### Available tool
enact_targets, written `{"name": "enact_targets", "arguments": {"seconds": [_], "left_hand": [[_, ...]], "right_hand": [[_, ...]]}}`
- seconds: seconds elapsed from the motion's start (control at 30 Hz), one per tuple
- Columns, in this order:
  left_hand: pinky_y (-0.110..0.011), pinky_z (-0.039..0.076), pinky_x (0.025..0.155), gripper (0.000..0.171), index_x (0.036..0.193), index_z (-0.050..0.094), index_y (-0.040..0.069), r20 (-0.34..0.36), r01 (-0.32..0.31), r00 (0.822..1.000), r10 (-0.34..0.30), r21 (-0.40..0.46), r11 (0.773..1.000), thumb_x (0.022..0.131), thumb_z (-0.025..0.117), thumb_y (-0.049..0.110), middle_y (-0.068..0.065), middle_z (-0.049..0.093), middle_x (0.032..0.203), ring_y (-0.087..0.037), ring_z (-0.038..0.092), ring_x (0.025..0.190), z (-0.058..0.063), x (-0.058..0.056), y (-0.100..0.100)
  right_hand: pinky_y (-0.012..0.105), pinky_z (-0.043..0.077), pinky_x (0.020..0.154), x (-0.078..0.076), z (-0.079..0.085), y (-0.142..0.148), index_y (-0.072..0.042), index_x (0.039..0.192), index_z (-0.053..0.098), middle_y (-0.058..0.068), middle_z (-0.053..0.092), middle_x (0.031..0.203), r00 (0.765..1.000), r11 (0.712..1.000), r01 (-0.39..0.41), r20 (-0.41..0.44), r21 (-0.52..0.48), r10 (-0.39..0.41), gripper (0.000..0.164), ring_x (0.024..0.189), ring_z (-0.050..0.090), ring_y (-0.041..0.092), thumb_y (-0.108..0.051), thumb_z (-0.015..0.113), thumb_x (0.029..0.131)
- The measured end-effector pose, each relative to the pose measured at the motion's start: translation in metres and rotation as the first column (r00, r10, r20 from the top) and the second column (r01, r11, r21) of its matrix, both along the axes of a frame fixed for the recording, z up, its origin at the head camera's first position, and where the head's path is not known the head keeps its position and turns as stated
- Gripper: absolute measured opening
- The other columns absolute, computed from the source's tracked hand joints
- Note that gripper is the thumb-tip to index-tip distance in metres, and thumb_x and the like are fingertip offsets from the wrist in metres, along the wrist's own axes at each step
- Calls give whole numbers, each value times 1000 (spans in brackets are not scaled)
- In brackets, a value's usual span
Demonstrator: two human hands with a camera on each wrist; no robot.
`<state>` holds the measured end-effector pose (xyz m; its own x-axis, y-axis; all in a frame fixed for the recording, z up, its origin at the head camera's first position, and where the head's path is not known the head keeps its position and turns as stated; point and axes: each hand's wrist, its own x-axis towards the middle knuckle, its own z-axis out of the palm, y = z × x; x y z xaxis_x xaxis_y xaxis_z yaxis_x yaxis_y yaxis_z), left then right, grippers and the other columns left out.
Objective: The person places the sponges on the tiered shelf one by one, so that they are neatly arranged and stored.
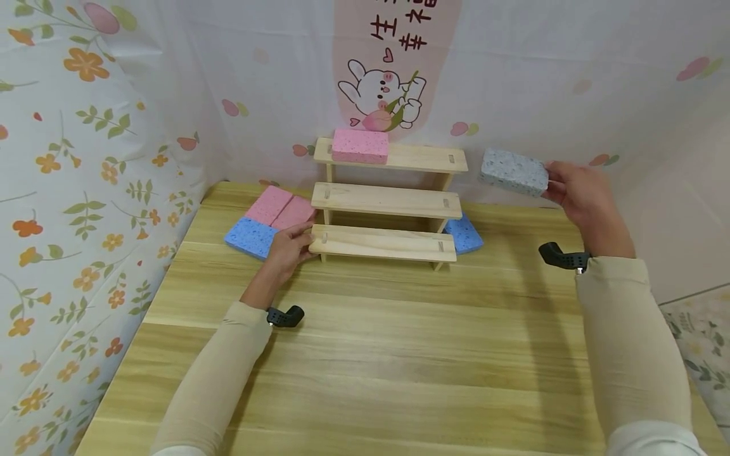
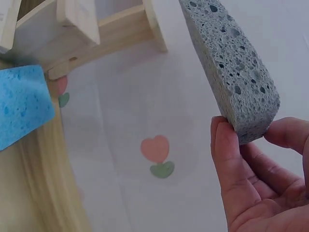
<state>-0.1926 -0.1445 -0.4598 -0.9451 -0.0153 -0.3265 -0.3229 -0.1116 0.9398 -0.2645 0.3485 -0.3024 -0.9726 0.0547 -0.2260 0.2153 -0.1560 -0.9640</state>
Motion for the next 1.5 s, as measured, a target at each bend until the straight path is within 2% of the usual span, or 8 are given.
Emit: {"name": "enact_targets", "arguments": {"seconds": [0.07, 0.1, 0.17, 0.23, 0.33, 0.7, 1.1, 1.5], "left_hand": [[-19, 53, 70, 48, 148, 41, 6, -1, -2, 1000, 2, 0, 1000, 101, 50, 8, -17, 46, 141, -14, 58, 94, 0, 0, -1], [-19, 53, 69, 48, 148, 41, 6, 1, -4, 1000, 4, 1, 1000, 101, 50, 8, -16, 46, 141, -13, 58, 93, 0, 0, -1], [-19, 54, 69, 48, 148, 41, 5, 2, -6, 1000, 6, 10, 1000, 101, 50, 8, -15, 46, 142, -12, 58, 93, 0, 0, -2], [-19, 54, 69, 47, 148, 41, 6, 2, -7, 1000, 6, 17, 1000, 101, 50, 8, -15, 46, 142, -13, 58, 95, 0, 0, -2], [-19, 55, 70, 47, 148, 41, 5, 0, -3, 1000, 3, 22, 1000, 101, 50, 8, -15, 45, 143, -15, 58, 98, 0, 0, -1], [-20, 55, 70, 49, 148, 40, 4, -21, 14, 1000, -13, 23, 1000, 101, 50, 6, -17, 41, 147, -18, 57, 99, -2, 0, -1], [-21, 56, 68, 48, 148, 40, 5, -23, 27, 999, -26, 23, 999, 102, 49, 8, -16, 44, 144, -17, 58, 97, -1, 0, -2], [-22, 56, 69, 47, 147, 42, 6, -20, 21, 1000, -21, 26, 999, 101, 50, 8, -15, 45, 144, -17, 59, 96, -1, -1, -1]], "right_hand": [[24, 57, 68, -2, 6, -6, -25, 156, -10, -1, 64, 105, 1000, 1000, -15, 8, 2, 15, 106, 87, 68, 11, -21, 72, 88], [25, 58, 69, -3, 8, -9, -25, 155, -11, -1, 63, 108, 1000, 1000, -20, 13, 9, 20, 106, 89, 68, 11, -21, 72, 88], [25, 57, 69, -5, 11, -14, -15, 153, 31, 0, 61, 112, 999, 1000, -16, 30, 12, 16, 79, 90, 67, 13, -23, 73, 87], [26, 57, 68, -7, 11, -20, -11, 132, 60, 1, 60, 114, 999, 1000, -10, 46, 13, 9, 49, 89, 67, 15, -24, 74, 86], [27, 57, 67, -10, 11, -27, -10, 118, 67, 2, 58, 116, 998, 1000, 5, 61, 23, -6, 35, 89, 65, 17, -25, 74, 86], [28, 58, 63, -20, 5, -54, -7, 121, 66, 4, 60, 109, 998, 999, 30, 53, -16, -29, 36, 80, 68, 17, -22, 72, 88], [26, 57, 61, -36, 5, -87, -8, 130, 61, 5, 59, 111, 997, 998, 34, 62, 59, -37, 42, 76, 68, 17, -23, 69, 91], [23, 57, 61, -49, 3, -111, -7, 132, 57, 4, 59, 107, 997, 987, -14, 72, 160, 2, 42, 72, 67, 14, -24, 64, 94]]}}
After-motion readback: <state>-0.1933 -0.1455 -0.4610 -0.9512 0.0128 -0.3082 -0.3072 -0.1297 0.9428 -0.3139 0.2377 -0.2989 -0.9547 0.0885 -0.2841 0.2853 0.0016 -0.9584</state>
